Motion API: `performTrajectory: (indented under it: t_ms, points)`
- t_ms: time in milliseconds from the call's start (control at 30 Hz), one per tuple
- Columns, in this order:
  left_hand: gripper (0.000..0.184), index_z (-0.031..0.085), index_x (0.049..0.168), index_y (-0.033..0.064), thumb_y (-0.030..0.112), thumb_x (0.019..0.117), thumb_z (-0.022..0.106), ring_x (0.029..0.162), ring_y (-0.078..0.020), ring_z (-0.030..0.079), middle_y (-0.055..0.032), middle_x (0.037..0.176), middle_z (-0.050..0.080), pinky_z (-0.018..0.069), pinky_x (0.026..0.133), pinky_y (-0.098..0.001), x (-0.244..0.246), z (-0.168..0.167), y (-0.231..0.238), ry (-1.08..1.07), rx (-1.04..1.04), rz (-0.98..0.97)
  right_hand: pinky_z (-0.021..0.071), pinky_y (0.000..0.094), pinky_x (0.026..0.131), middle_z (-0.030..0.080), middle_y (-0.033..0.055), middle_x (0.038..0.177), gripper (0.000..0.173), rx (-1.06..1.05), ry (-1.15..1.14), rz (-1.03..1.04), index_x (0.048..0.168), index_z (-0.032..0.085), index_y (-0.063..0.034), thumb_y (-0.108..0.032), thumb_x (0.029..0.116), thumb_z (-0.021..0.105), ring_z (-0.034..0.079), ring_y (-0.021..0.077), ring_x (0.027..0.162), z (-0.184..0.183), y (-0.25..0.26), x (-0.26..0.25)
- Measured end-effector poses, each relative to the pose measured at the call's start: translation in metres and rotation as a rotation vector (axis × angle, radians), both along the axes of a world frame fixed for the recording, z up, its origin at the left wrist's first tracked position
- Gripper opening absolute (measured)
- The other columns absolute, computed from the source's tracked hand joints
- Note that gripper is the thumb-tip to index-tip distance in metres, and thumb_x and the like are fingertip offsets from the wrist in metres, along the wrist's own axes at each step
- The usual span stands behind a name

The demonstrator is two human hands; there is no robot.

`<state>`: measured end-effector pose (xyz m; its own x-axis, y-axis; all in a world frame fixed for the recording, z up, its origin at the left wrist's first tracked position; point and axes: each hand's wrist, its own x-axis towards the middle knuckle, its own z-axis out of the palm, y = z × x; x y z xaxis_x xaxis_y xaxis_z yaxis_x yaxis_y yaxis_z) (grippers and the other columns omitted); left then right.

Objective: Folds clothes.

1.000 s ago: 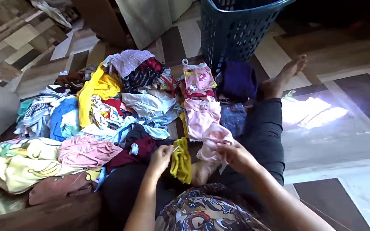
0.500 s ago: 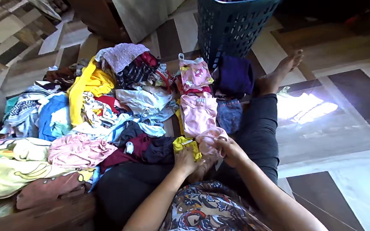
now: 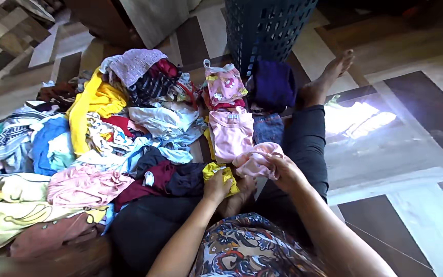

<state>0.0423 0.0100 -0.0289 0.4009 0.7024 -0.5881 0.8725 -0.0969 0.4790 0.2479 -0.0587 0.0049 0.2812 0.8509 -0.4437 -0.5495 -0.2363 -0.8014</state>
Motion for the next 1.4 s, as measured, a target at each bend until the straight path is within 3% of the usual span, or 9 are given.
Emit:
performTrajectory:
  t_ms: [133,367,567,667,767,967,1100,1233,1400]
  points:
    - [0.069,0.045,0.150,0.0035,0.052,0.1011,0.054,0.122,-0.0384,0.062,-0.0228,0.131,0.064,0.0476,0.102,-0.0578,0.017,0.008,-0.001,0.172,0.030,-0.110,0.0590,0.0248,0.067,0.070,0.0017,0.079,0.022,0.074,-0.004,-0.004,0.107,0.060,-0.0066,-0.008,0.1067,0.039,0.068,0.0077,0.068,0.012,-0.005,0.002]
    - [0.070,0.040,0.152,0.0031,0.041,0.0964,0.058,0.127,-0.0356,0.059,-0.0208,0.138,0.060,0.0472,0.103,-0.0566,0.028,0.010,0.004,0.240,0.023,-0.143,0.0585,0.0219,0.064,0.072,0.0030,0.078,0.026,0.100,0.017,0.022,0.102,0.062,-0.0064,-0.006,0.1049,0.037,0.069,0.0076,0.066,0.019,-0.010,0.002]
    - [0.084,0.025,0.161,0.0072,0.035,0.0925,0.065,0.126,-0.0387,0.059,-0.0233,0.135,0.061,0.0471,0.103,-0.0574,0.021,0.003,0.012,0.218,-0.029,-0.206,0.0582,0.0222,0.064,0.071,0.0032,0.078,0.024,0.102,0.026,0.047,0.102,0.062,-0.0054,-0.006,0.1044,0.038,0.067,0.0069,0.065,0.019,-0.008,-0.001]
    - [0.073,0.035,0.157,0.0089,0.021,0.0916,0.066,0.127,-0.0391,0.058,-0.0233,0.138,0.059,0.0457,0.106,-0.0588,0.004,0.002,0.018,0.047,-0.072,-0.088,0.0580,0.0214,0.063,0.072,0.0026,0.079,0.024,0.121,-0.001,0.060,0.104,0.063,-0.0063,-0.007,0.1038,0.039,0.067,0.0062,0.066,0.026,-0.009,0.001]
    - [0.057,0.047,0.147,0.0037,0.011,0.0931,0.064,0.125,-0.0385,0.059,-0.0265,0.137,0.058,0.0480,0.103,-0.0570,-0.022,0.004,0.024,-0.234,-0.169,0.207,0.0568,0.0197,0.060,0.071,0.0004,0.075,0.025,0.107,-0.042,0.057,0.102,0.064,-0.0077,-0.007,0.1043,0.038,0.065,0.0044,0.062,0.035,-0.012,0.005]
    - [0.044,0.050,0.139,-0.0001,0.006,0.0947,0.050,0.106,-0.0207,0.063,-0.0173,0.124,0.062,0.0535,0.091,-0.0391,-0.072,0.043,0.032,-0.744,-0.216,0.608,0.0562,0.0185,0.061,0.070,-0.0010,0.076,0.026,0.032,-0.116,0.149,0.106,0.061,-0.0079,-0.010,0.1088,0.036,0.065,0.0038,0.063,0.056,-0.002,0.002]
    - [0.049,0.050,0.137,0.0043,0.007,0.0882,0.050,0.096,-0.0118,0.067,-0.0070,0.111,0.068,0.0570,0.085,-0.0325,-0.089,0.079,0.032,-0.967,-0.103,0.635,0.0551,0.0199,0.059,0.068,-0.0003,0.077,0.023,-0.020,-0.255,0.316,0.111,0.060,-0.0061,-0.013,0.1098,0.039,0.063,0.0045,0.062,0.079,0.014,-0.008]
    - [0.055,0.049,0.140,0.0052,0.007,0.0856,0.056,0.098,-0.0096,0.067,-0.0040,0.113,0.068,0.0574,0.087,-0.0303,-0.082,0.111,0.024,-1.086,0.006,0.566,0.0529,0.0211,0.058,0.066,0.0006,0.078,0.021,0.001,-0.358,0.442,0.114,0.059,-0.0055,-0.017,0.1096,0.043,0.061,0.0053,0.061,0.094,0.031,-0.023]
    - [0.053,0.050,0.141,-0.0026,0.006,0.0894,0.057,0.103,-0.0148,0.068,-0.0143,0.122,0.066,0.0576,0.091,-0.0351,-0.039,0.116,0.002,-0.940,0.249,0.308,0.0535,0.0252,0.067,0.062,0.0007,0.082,0.033,0.103,-0.384,0.597,0.124,0.057,-0.0040,-0.027,0.1108,0.037,0.060,0.0064,0.069,0.096,0.042,-0.051]
